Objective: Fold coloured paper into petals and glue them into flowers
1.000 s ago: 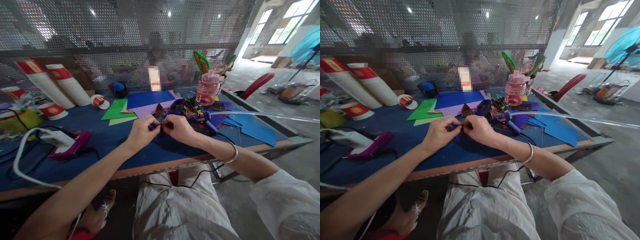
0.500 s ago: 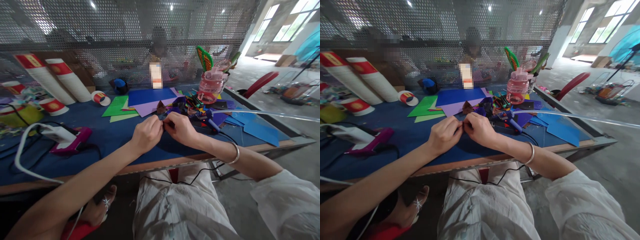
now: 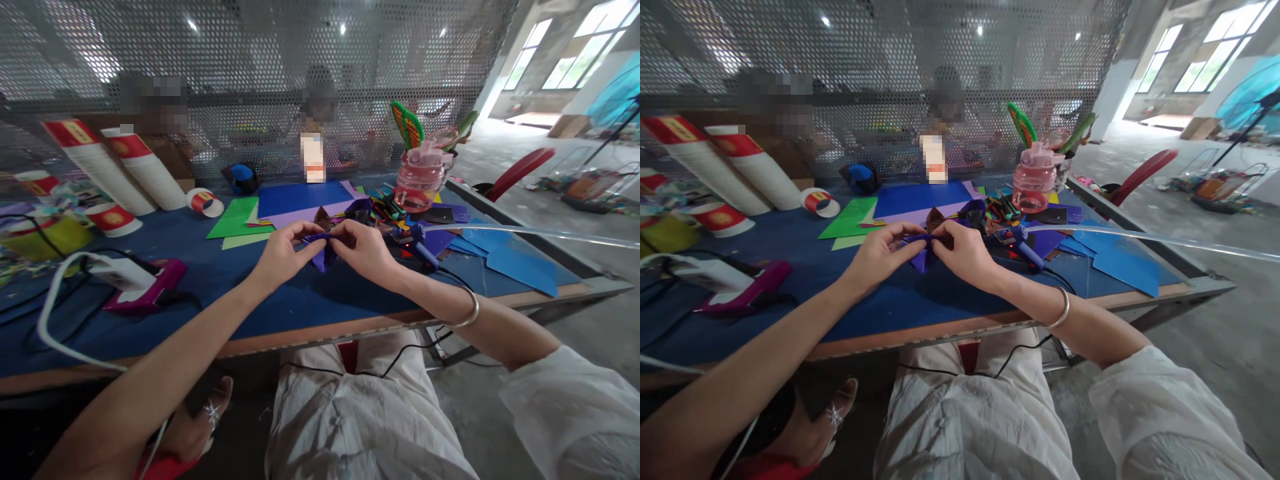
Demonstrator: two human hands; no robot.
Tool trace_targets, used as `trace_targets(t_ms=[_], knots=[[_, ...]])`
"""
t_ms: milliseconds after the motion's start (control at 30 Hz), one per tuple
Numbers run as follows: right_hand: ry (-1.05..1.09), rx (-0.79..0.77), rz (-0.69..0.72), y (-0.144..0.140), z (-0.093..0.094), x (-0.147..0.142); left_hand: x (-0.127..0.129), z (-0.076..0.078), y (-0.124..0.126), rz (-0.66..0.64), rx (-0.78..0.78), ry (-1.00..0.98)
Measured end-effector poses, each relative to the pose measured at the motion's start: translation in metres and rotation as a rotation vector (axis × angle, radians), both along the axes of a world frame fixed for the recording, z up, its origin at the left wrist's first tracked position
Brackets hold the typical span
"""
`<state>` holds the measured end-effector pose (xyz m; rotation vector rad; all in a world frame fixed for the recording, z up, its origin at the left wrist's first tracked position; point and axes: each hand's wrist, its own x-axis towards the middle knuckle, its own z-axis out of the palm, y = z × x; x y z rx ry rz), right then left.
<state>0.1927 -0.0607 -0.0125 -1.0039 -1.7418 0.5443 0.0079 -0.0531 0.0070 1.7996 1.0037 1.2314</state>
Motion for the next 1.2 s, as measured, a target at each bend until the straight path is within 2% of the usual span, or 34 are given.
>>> trace_targets(t_ms=[167,267,533,633,767,933,1067,1200], knots=[[0.069,-0.039,-0.021,0.002,0.000,0.000,-0.002,0.007,-0.004,-0.192,-0.392,-0.163],[0.087,-0.050,-0.034,0.002,0.001,0.001,-0.003,0.007,-0.005,-0.213,-0.444,-0.204],[0.000,-0.016,-0.099,0.000,0.004,0.002,0.005,0.000,-0.008,-0.218,-0.420,-0.173],[-0.096,0.030,-0.077,0.001,0.003,0.002,0.005,-0.005,-0.008,-0.157,-0.352,-0.071],[-0.265,0.142,-0.066,0.002,-0.002,0.002,0.003,-0.010,-0.006,-0.095,-0.229,0.117],[-0.495,0.318,-0.111,0.003,-0.005,0.005,0.002,-0.011,-0.009,-0.059,-0.111,0.254],[-0.643,0.441,-0.122,0.002,-0.006,0.006,0.003,-0.011,-0.009,-0.055,-0.098,0.269],[-0.688,0.486,-0.112,0.001,-0.006,0.007,0.005,-0.008,-0.008,-0.040,-0.122,0.252]])
